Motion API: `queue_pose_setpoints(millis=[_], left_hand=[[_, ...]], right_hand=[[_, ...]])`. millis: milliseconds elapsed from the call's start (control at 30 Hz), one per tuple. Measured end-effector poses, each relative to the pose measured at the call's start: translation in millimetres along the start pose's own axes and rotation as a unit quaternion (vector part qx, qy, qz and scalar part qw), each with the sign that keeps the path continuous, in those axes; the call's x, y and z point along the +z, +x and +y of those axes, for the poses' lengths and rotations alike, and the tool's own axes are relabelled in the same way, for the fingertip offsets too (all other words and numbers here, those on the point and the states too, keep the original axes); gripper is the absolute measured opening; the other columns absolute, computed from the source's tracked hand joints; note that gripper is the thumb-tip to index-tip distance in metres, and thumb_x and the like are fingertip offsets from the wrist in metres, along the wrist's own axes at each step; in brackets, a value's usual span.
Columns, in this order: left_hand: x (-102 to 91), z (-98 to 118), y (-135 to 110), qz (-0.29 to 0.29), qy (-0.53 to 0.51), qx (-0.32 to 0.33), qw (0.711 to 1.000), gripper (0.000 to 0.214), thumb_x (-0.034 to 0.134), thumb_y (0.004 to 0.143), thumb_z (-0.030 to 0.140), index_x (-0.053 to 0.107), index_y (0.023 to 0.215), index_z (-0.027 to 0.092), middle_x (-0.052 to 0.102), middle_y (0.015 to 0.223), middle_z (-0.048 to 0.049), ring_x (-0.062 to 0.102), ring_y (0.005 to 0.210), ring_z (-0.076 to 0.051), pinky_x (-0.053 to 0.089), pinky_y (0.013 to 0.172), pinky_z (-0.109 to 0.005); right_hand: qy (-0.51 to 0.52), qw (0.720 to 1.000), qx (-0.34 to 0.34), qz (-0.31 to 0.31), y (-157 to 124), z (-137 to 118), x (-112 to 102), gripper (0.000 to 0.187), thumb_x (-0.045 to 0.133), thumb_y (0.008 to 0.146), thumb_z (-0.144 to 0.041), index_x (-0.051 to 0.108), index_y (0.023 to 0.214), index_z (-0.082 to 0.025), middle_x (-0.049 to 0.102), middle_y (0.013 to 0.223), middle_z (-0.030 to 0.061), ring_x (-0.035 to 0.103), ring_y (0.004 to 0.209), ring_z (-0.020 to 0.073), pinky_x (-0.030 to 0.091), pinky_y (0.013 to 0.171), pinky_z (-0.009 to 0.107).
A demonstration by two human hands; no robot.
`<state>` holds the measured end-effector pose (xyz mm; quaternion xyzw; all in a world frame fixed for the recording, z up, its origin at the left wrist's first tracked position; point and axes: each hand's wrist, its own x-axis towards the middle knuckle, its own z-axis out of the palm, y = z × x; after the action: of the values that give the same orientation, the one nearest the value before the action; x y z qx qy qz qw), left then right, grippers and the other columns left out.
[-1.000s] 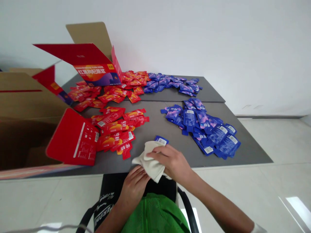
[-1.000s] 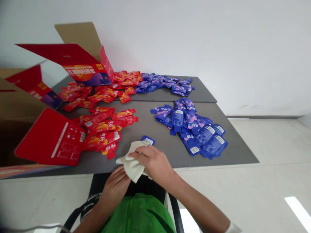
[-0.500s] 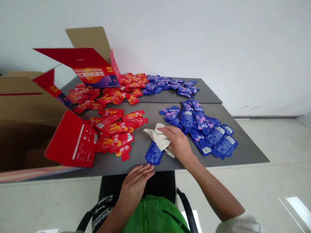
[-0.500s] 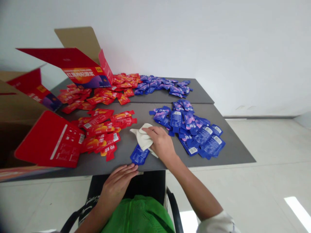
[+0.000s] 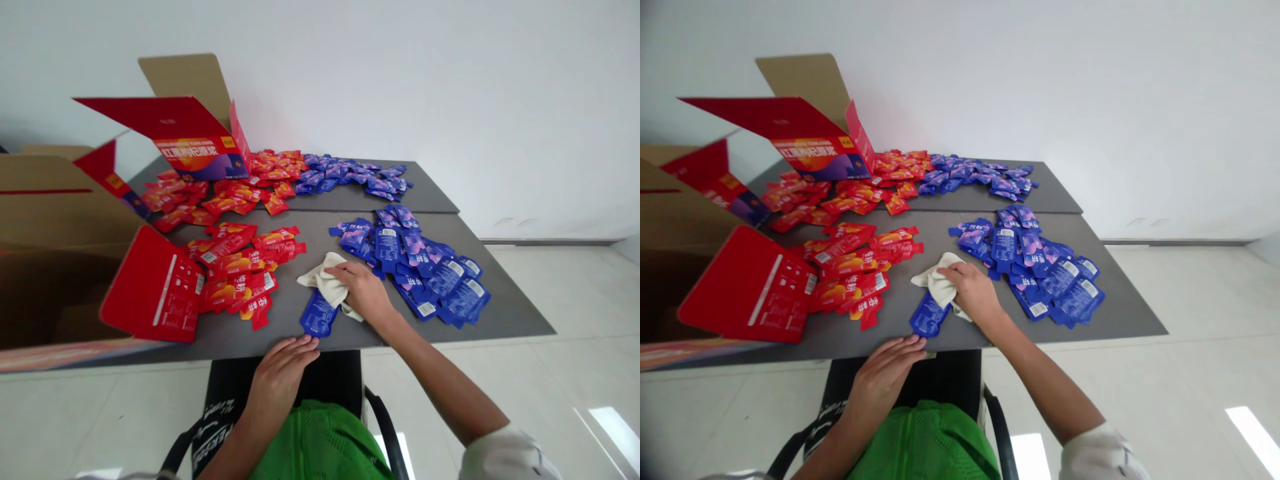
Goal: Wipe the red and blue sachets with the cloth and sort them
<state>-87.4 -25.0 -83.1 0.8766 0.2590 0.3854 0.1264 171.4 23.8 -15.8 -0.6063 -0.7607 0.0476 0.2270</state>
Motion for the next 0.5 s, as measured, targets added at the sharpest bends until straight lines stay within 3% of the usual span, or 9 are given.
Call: queue_pose_setpoints(millis=[100, 167, 300, 400, 500], left_hand=[[-1.0, 2, 2, 0.0, -0.002, -0.003, 1.0, 0.027, 0.05, 0.103, 0.01, 0.072, 0.112, 0.023, 0.079, 0.117, -0.0013, 0.075, 0.109, -0.017, 0.057, 0.102, -0.035], [-2.1, 4, 3, 0.0, -0.005, -0.008, 1.0, 0.027, 0.05, 0.103, 0.01, 0.073, 0.11, 0.023, 0.08, 0.113, -0.0014, 0.076, 0.106, -0.017, 0.058, 0.101, -0.035], [-3.9, 6, 6, 0.005, -0.016, -0.029, 0.999, 0.028, 0.05, 0.104, 0.014, 0.075, 0.098, 0.023, 0.081, 0.091, -0.0021, 0.077, 0.085, -0.017, 0.061, 0.09, -0.035], [-4.3, 5, 6, -0.006, -0.015, -0.021, 1.0, 0.028, 0.049, 0.104, 0.012, 0.075, 0.103, 0.022, 0.081, 0.102, -0.0023, 0.077, 0.094, -0.018, 0.06, 0.095, -0.035], [-3.0, 2, 4, -0.01, -0.012, -0.009, 1.0, 0.027, 0.049, 0.103, 0.009, 0.073, 0.106, 0.022, 0.08, 0.114, -0.0014, 0.076, 0.107, -0.017, 0.058, 0.101, -0.035]], right_hand=[[0.025, 0.997, -0.007, 0.066, -6, -13, -12, 0.045, 0.064, 0.094, -0.011, 0.067, 0.137, -0.025, 0.071, 0.127, 0.0102, 0.066, 0.115, 0.0263, 0.053, 0.1, 0.036], [0.057, 0.995, -0.035, 0.073, -23, -33, -12, 0.045, 0.063, 0.097, -0.016, 0.064, 0.141, -0.026, 0.07, 0.13, 0.0099, 0.065, 0.116, 0.0252, 0.053, 0.1, 0.035], [0.078, 0.991, -0.094, -0.046, -54, -60, 6, 0.047, 0.063, 0.096, -0.014, 0.063, 0.141, -0.029, 0.073, 0.127, 0.0071, 0.067, 0.112, 0.0227, 0.056, 0.095, 0.033], [0.07, 0.994, -0.058, -0.057, -48, -47, 18, 0.046, 0.065, 0.094, -0.012, 0.067, 0.136, -0.031, 0.072, 0.129, 0.0058, 0.067, 0.114, 0.0223, 0.056, 0.097, 0.032], [0.034, 0.999, -0.02, -0.034, -22, -20, 15, 0.05, 0.066, 0.091, -0.008, 0.067, 0.136, -0.031, 0.072, 0.13, 0.0063, 0.067, 0.116, 0.0237, 0.055, 0.099, 0.033]])
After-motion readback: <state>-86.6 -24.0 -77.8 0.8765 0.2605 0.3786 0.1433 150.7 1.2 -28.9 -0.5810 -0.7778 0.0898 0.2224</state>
